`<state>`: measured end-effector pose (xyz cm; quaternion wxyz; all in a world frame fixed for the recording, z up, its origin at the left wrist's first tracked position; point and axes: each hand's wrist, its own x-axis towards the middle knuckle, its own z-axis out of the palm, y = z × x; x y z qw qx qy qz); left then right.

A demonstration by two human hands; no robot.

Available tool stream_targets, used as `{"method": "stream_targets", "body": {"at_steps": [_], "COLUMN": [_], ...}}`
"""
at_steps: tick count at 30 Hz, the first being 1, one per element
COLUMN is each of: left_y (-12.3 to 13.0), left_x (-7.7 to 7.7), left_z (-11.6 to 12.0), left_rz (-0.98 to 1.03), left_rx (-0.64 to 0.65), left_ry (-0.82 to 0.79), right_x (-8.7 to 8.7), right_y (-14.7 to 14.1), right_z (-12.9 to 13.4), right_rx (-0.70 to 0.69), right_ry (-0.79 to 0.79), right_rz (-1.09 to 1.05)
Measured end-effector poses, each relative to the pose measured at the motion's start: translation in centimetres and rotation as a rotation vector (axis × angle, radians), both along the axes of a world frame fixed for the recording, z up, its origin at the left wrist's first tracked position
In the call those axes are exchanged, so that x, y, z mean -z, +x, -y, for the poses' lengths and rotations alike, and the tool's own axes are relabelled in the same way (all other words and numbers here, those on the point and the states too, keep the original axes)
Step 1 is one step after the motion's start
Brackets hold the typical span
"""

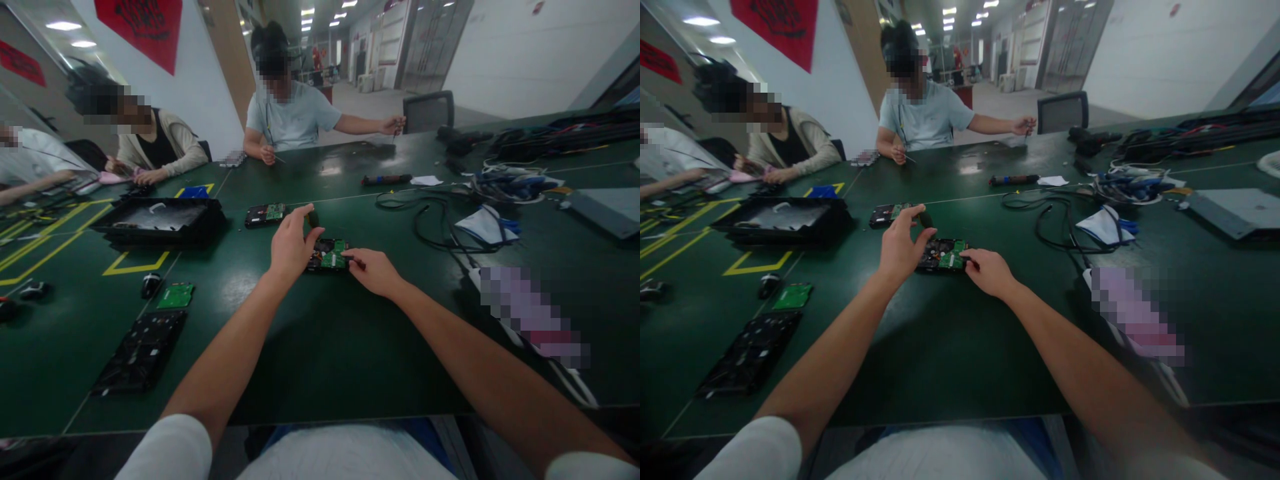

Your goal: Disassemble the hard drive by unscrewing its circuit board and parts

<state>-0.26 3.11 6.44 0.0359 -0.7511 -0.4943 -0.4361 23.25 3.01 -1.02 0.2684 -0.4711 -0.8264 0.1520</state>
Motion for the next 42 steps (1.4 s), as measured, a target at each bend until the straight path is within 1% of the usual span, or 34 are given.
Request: {"method": "stream_targets", "body": {"at_steps": [3,6,9,12,18,24,28,31,38,42], "left_y": [0.15,0.24,0.16,0.02,-0.02,0.04,0.30,0.53,0.44,0.29], "left_x": [0.11,0.12,-0.02,-0.30,-0.77,-0.50,-0.06,0.03,-0.62,-0.40], "left_z": [-0.04,-0.10,-0.11,0.04,0.38,0.16,0.07,0.18,0.41,0.15], "left_rz": [0.047,0.070,0.029,-0.017,-0.053,-0.042,0.055,0.117,0.012,0.026], "left_rx": [-0.002,0.027,0.059,0.052,0.051,0.070,0.059,0.086,0.092,0.083], "left_ry": [-0.049,-0.055,0.004,0.075,0.098,0.045,-0.037,-0.067,0.003,-0.037], "right_x": [-0.15,-0.30,-0.23,0.00,-0.07,-0.44,-0.52,-0.52,0.02,0.13], "right_y": [0.04,0.08,0.07,0.05,0.07,0.06,0.00,-0.03,0.09,0.10], "right_z": [0.05,0.08,0.02,-0.07,0.02,0.11,0.14,0.18,-0.02,-0.08], "right_rx": [-0.003,-0.015,-0.014,-0.015,-0.010,-0.008,-0.007,-0.012,-0.020,-0.014], "right_ry": [-0.006,-0.008,0.000,0.011,-0.007,-0.027,-0.029,-0.024,0.003,-0.004], "right_rz": [0.000,-0.001,0.002,-0.003,-0.011,-0.011,0.001,0.004,-0.010,-0.015]}}
